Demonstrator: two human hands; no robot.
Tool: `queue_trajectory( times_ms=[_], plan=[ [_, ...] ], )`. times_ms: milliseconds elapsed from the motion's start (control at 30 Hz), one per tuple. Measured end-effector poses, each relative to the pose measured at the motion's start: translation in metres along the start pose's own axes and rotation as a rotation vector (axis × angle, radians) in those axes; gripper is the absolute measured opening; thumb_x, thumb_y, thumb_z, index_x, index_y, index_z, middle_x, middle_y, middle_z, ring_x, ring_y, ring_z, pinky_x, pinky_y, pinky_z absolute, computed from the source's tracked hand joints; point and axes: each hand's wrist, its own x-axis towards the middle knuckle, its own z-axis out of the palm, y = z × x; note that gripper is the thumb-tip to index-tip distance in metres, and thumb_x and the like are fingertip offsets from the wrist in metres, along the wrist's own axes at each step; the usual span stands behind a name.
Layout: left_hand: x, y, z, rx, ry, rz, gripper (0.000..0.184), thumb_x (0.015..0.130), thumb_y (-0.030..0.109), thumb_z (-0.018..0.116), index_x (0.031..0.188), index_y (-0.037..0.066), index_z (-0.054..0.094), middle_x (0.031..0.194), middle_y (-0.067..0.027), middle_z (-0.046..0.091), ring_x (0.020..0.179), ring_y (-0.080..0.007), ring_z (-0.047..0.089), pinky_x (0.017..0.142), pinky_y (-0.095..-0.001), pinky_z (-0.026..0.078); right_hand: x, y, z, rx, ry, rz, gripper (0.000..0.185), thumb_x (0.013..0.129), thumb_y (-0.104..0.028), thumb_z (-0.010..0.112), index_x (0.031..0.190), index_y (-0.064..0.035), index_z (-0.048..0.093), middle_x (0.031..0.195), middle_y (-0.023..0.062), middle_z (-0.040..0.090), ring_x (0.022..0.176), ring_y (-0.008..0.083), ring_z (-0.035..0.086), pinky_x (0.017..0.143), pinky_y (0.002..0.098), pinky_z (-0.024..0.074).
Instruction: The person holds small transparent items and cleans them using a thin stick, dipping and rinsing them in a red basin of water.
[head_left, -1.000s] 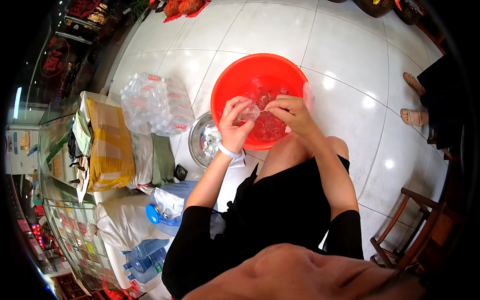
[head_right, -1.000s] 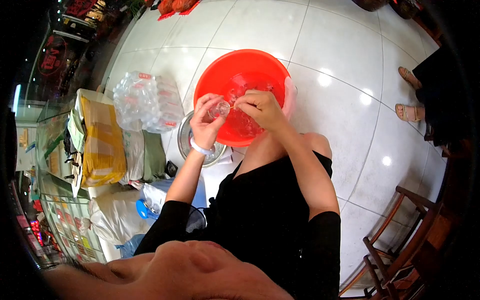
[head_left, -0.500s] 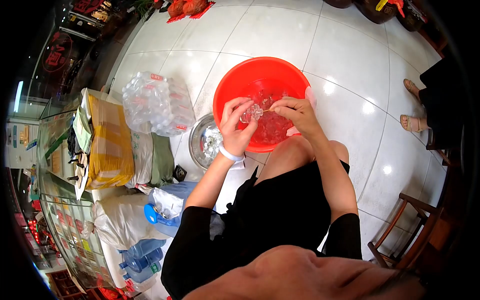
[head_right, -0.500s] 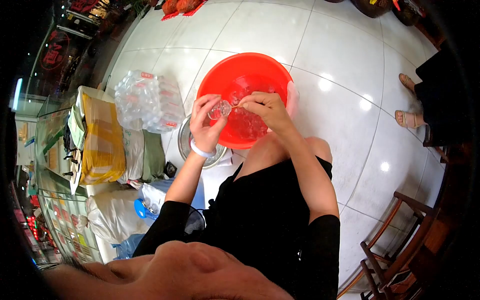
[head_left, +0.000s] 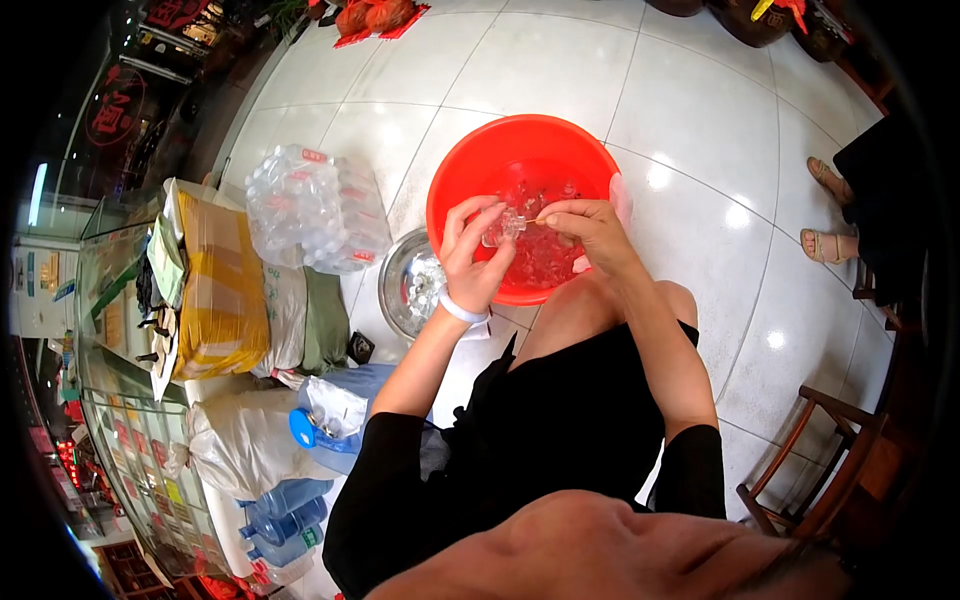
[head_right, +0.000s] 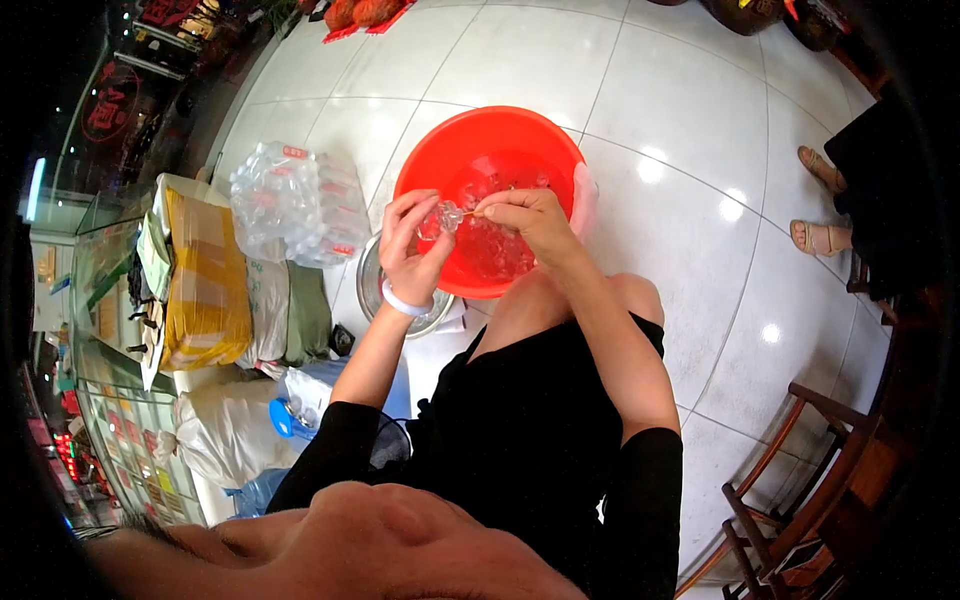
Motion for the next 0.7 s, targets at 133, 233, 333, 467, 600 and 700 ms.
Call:
queue_trajectory(
  times_ms=[133, 233, 333, 467, 600, 700],
  plan=[
    [-0.002, -0.003, 0.001, 0.011, 0.039, -0.002, 0.037, 0.061, -0.01, 0.06, 0.096, -0.004, 0.056, 0.103, -0.0153, 0.05, 0.094, -0.0253, 0.053, 0.081, -0.0319, 0.045, 0.0, 0.004, 0.003, 0.06, 0.029, 0.065, 0.014, 0.074, -0.008, 0.058, 0.083, 0.0012, 0.065, 0.071, 0.0031, 0.061, 0.061, 0.0067, 0.049, 0.056, 0.0194, 0.038],
    [-0.005, -0.007, 0.001, -0.046, 0.036, -0.034, 0.038, 0.06, -0.012, 0.06, 0.097, -0.003, 0.056, 0.103, -0.0152, 0.05, 0.095, -0.0245, 0.052, 0.081, -0.0316, 0.044, -0.001, 0.002, 0.004, -0.035, -0.001, -0.015, 0.013, 0.075, -0.008, 0.058, 0.081, 0.0011, 0.064, 0.072, 0.0034, 0.061, 0.063, 0.0082, 0.05, 0.057, 0.0211, 0.0393],
    [-0.006, -0.006, 0.001, -0.195, 0.029, -0.12, 0.039, 0.062, -0.012, 0.059, 0.1, -0.003, 0.055, 0.103, -0.0134, 0.05, 0.095, -0.0226, 0.052, 0.081, -0.0304, 0.044, 0.0, 0.001, -0.001, -0.235, -0.069, -0.199, 0.012, 0.075, -0.007, 0.056, 0.08, 0.0008, 0.064, 0.073, 0.0043, 0.06, 0.065, 0.0096, 0.051, 0.058, 0.0229, 0.0402],
    [-0.009, -0.007, -0.001, -0.503, -0.001, -0.358, 0.043, 0.063, -0.015, 0.06, 0.104, -0.005, 0.052, 0.107, -0.0129, 0.05, 0.096, -0.0209, 0.053, 0.082, -0.0299, 0.045, 0.001, 0.0, -0.004, -0.439, -0.132, -0.364, 0.011, 0.076, -0.005, 0.055, 0.081, -0.0004, 0.063, 0.069, 0.006, 0.056, 0.064, 0.0112, 0.052, 0.057, 0.0237, 0.0398],
    [-0.011, -0.013, -0.008, -0.616, -0.037, -0.508, 0.046, 0.064, -0.016, 0.058, 0.108, -0.006, 0.05, 0.108, -0.0125, 0.052, 0.095, -0.0196, 0.054, 0.082, -0.0297, 0.046, 0.002, 0.003, -0.001, -0.491, -0.124, -0.401, 0.01, 0.075, -0.006, 0.056, 0.08, -0.0009, 0.063, 0.066, 0.006, 0.055, 0.062, 0.0127, 0.052, 0.056, 0.0238, 0.0393],
    [-0.01, -0.013, -0.013, -0.76, -0.047, -0.656, 0.048, 0.064, -0.017, 0.057, 0.11, -0.006, 0.049, 0.107, -0.0132, 0.054, 0.093, -0.0192, 0.056, 0.081, -0.0299, 0.046, 0.002, 0.005, 0.001, -0.477, -0.112, -0.41, 0.01, 0.074, -0.004, 0.056, 0.08, -0.0014, 0.063, 0.066, 0.0055, 0.054, 0.06, 0.0128, 0.051, 0.054, 0.0239, 0.039]
  ],
)
